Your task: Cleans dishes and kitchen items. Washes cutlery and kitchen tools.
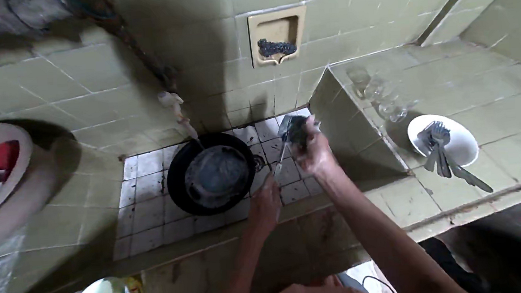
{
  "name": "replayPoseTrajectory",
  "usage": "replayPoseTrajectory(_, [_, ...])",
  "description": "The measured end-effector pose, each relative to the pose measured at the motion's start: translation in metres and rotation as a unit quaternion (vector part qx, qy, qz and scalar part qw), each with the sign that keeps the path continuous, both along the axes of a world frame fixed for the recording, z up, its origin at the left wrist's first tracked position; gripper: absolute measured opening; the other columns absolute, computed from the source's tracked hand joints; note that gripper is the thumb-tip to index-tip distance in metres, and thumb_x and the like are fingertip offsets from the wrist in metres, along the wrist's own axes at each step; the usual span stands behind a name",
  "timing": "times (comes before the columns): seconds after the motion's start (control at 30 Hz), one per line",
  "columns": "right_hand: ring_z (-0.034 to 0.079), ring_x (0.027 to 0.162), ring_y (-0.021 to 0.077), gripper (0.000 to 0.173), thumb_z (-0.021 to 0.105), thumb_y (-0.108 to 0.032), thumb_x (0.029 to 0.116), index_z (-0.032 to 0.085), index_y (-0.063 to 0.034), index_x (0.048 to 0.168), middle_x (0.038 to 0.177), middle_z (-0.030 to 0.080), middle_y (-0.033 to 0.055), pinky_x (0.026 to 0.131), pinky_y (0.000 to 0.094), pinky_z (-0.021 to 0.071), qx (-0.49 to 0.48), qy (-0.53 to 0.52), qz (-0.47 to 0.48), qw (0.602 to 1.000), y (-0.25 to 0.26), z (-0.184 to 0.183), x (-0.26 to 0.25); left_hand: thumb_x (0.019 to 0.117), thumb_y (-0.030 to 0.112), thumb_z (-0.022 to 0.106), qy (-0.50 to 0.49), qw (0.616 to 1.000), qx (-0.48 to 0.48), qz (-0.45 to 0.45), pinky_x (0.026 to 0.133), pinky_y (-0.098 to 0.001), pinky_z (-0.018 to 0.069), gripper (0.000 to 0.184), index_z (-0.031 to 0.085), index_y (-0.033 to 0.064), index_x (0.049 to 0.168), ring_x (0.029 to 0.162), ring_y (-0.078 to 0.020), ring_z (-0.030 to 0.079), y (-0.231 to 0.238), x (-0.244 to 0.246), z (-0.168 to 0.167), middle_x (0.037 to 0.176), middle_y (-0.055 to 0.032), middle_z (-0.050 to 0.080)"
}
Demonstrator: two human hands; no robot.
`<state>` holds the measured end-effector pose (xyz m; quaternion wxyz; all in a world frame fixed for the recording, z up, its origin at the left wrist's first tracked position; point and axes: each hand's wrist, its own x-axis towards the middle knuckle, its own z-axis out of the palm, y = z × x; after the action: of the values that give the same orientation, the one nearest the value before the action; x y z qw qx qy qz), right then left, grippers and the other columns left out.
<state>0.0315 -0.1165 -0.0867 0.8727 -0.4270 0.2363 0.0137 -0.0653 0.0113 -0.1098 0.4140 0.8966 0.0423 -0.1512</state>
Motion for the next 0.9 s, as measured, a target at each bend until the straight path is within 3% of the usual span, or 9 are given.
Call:
replayPoseTrajectory(0.17, [0.058, 0.084, 0.0115, 0.050, 0.030, -0.045, 0.1111, 0.054, -0.0072, 0.134, 0.101, 0.060, 0.0062, 0.072, 0.0318, 0.0506, -0.318, -0.093, 0.016, 0.943, -0.016, -0.010, -0.025, 0.1120, 0.021, 0.040, 0.039, 0.994, -0.078, 0.062, 0.071, -0.0383, 0.0513, 0.042, 0.048, 0.0024, 0.148, 0.074, -0.0232, 0.059, 0.010, 0.007, -0.007, 0.090, -0.0156, 0.064])
replayPoseTrajectory(0.23, [0.063, 0.090, 0.0178, 0.046, 0.039, -0.035, 0.1090, 0.051, -0.0018, 0.139, 0.111, 0.064, 0.0113, 0.073, 0.0372, 0.0532, -0.453, -0.177, 0.108, 0.867, -0.005, -0.025, -0.065, 0.1108, 0.021, 0.044, 0.001, 0.996, -0.078, 0.044, 0.076, -0.0419, 0.0533, 0.040, 0.053, 0.0011, 0.144, 0.079, -0.0254, 0.062, 0.012, 0.011, -0.008, 0.094, -0.0177, 0.066])
replayPoseTrajectory(0.3, [0.056, 0.135, 0.0287, 0.045, 0.055, -0.018, 0.1006, 0.058, 0.0070, 0.138, 0.145, 0.059, 0.0178, 0.116, 0.0510, 0.0386, -0.569, -0.363, 0.175, 0.717, 0.000, -0.057, -0.076, 0.1075, 0.017, 0.051, -0.024, 0.998, -0.060, 0.016, 0.090, -0.0499, 0.0537, 0.033, 0.060, -0.0036, 0.132, 0.096, -0.0315, 0.067, 0.012, 0.006, -0.002, 0.105, -0.0224, 0.068])
replayPoseTrajectory(0.37, [0.049, 0.142, 0.0348, 0.039, 0.058, -0.023, 0.0994, 0.069, -0.0004, 0.129, 0.145, 0.060, 0.0155, 0.121, 0.0635, 0.0251, -0.627, -0.482, 0.170, 0.588, -0.005, -0.084, -0.063, 0.1053, 0.013, 0.054, -0.040, 0.998, -0.051, 0.003, 0.090, -0.0497, 0.0536, 0.027, 0.064, -0.0070, 0.121, 0.096, -0.0316, 0.067, 0.012, 0.001, 0.001, 0.104, -0.0228, 0.069])
replayPoseTrajectory(0.53, [0.048, 0.143, 0.0355, 0.036, 0.062, -0.021, 0.0975, 0.070, -0.0028, 0.127, 0.143, 0.062, 0.0130, 0.121, 0.0631, 0.0265, -0.649, -0.533, 0.250, 0.483, -0.036, -0.098, -0.023, 0.1102, 0.024, 0.046, 0.017, 0.997, -0.075, 0.018, 0.063, -0.0340, 0.0481, 0.033, 0.062, -0.0006, 0.125, 0.065, -0.0174, 0.053, 0.014, -0.007, -0.008, 0.079, -0.0101, 0.058])
replayPoseTrajectory(0.63, [0.044, 0.146, 0.0334, 0.040, 0.051, -0.023, 0.1045, 0.065, -0.0005, 0.135, 0.148, 0.057, 0.0138, 0.125, 0.0541, 0.0244, -0.654, -0.408, 0.318, 0.552, -0.058, -0.098, 0.003, 0.1112, 0.024, 0.043, 0.061, 0.993, -0.094, 0.038, 0.061, -0.0329, 0.0472, 0.036, 0.059, 0.0002, 0.133, 0.065, -0.0168, 0.053, 0.015, -0.009, -0.008, 0.082, -0.0101, 0.060])
replayPoseTrajectory(0.77, [0.060, 0.119, 0.0349, 0.050, 0.034, -0.032, 0.1126, 0.054, 0.0054, 0.140, 0.128, 0.063, 0.0265, 0.104, 0.0517, 0.0440, -0.460, -0.077, 0.161, 0.870, -0.042, -0.080, -0.003, 0.1121, 0.022, 0.039, 0.078, 0.969, -0.208, 0.111, 0.052, -0.0252, 0.0436, 0.037, 0.054, 0.0011, 0.139, 0.056, -0.0096, 0.050, 0.018, -0.005, -0.013, 0.087, -0.0070, 0.064])
replayPoseTrajectory(0.83, [0.063, 0.094, 0.0125, 0.055, 0.029, -0.049, 0.1109, 0.057, -0.0062, 0.130, 0.108, 0.066, 0.0081, 0.081, 0.0307, 0.0535, -0.289, 0.007, 0.125, 0.949, -0.016, -0.068, -0.032, 0.1120, 0.025, 0.040, 0.065, 0.955, -0.258, 0.134, 0.049, -0.0229, 0.0455, 0.035, 0.058, -0.0002, 0.128, 0.053, -0.0084, 0.051, 0.010, 0.001, -0.021, 0.084, -0.0061, 0.063])
replayPoseTrajectory(0.9, [0.061, 0.078, 0.0084, 0.052, 0.032, -0.055, 0.1086, 0.054, -0.0132, 0.130, 0.096, 0.064, 0.0013, 0.067, 0.0276, 0.0536, -0.181, 0.022, 0.202, 0.962, 0.010, -0.045, -0.066, 0.1111, 0.030, 0.043, 0.045, 0.962, -0.228, 0.143, 0.056, -0.0305, 0.0473, 0.037, 0.062, -0.0010, 0.122, 0.060, -0.0145, 0.052, -0.002, 0.009, -0.031, 0.081, -0.0098, 0.060])
